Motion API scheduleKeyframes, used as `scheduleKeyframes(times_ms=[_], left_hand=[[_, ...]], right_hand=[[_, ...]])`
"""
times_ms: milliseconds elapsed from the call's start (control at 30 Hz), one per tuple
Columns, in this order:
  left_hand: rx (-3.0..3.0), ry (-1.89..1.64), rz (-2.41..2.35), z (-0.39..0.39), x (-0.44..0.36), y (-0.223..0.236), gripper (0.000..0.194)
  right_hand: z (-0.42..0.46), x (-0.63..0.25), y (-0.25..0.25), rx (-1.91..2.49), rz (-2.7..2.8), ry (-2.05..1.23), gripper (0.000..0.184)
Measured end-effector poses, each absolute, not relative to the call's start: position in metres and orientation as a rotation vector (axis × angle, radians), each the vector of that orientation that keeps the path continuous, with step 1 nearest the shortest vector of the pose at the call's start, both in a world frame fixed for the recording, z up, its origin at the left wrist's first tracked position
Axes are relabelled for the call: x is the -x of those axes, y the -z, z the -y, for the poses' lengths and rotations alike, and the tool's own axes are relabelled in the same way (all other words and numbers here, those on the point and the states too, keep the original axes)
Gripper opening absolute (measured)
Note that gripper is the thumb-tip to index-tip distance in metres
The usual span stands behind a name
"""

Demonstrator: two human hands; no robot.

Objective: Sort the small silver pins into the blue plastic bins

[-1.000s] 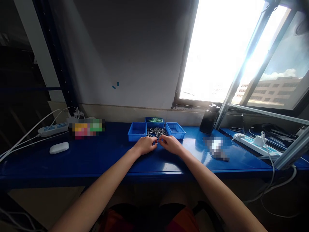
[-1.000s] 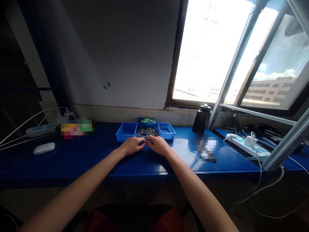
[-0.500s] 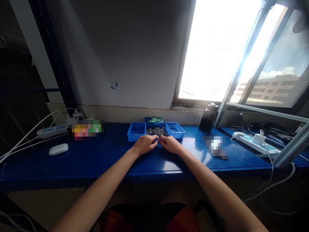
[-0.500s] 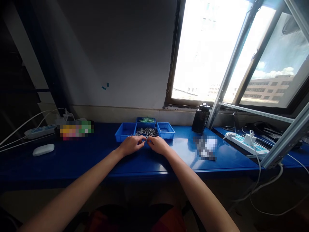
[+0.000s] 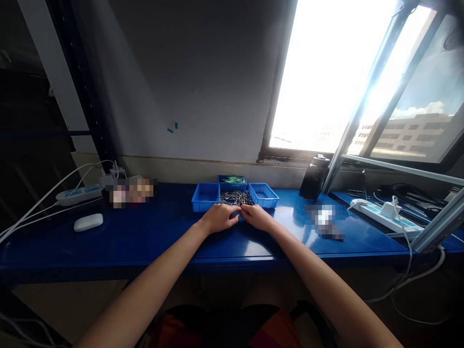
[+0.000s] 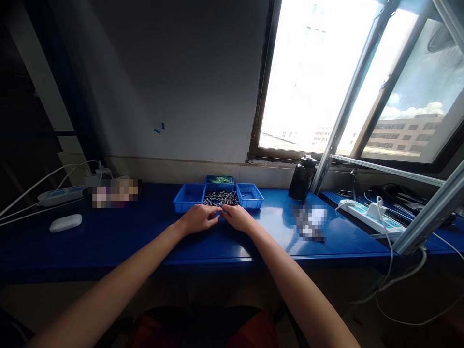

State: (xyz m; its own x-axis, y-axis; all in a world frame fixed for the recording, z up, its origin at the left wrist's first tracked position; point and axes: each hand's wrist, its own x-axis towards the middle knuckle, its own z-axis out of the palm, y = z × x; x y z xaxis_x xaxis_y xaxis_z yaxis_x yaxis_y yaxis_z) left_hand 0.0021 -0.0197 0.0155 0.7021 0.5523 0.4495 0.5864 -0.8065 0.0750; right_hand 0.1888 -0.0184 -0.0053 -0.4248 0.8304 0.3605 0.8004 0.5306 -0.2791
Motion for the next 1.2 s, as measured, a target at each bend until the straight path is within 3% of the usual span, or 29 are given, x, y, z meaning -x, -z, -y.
scheduleKeyframes(times_ms=[400, 1200], left_hand=[[2.841, 0.697, 0.958, 0.02, -0.003, -0.017, 0.031], [2.767, 0.655, 1.163, 0.008, 0.0, -0.011, 0.029]], right_hand=[[0.022, -0.188, 0.002, 1.346, 2.344, -0.053, 0.014], [0.023, -0.189, -0.001, 1.273, 2.307, -0.003, 0.023]])
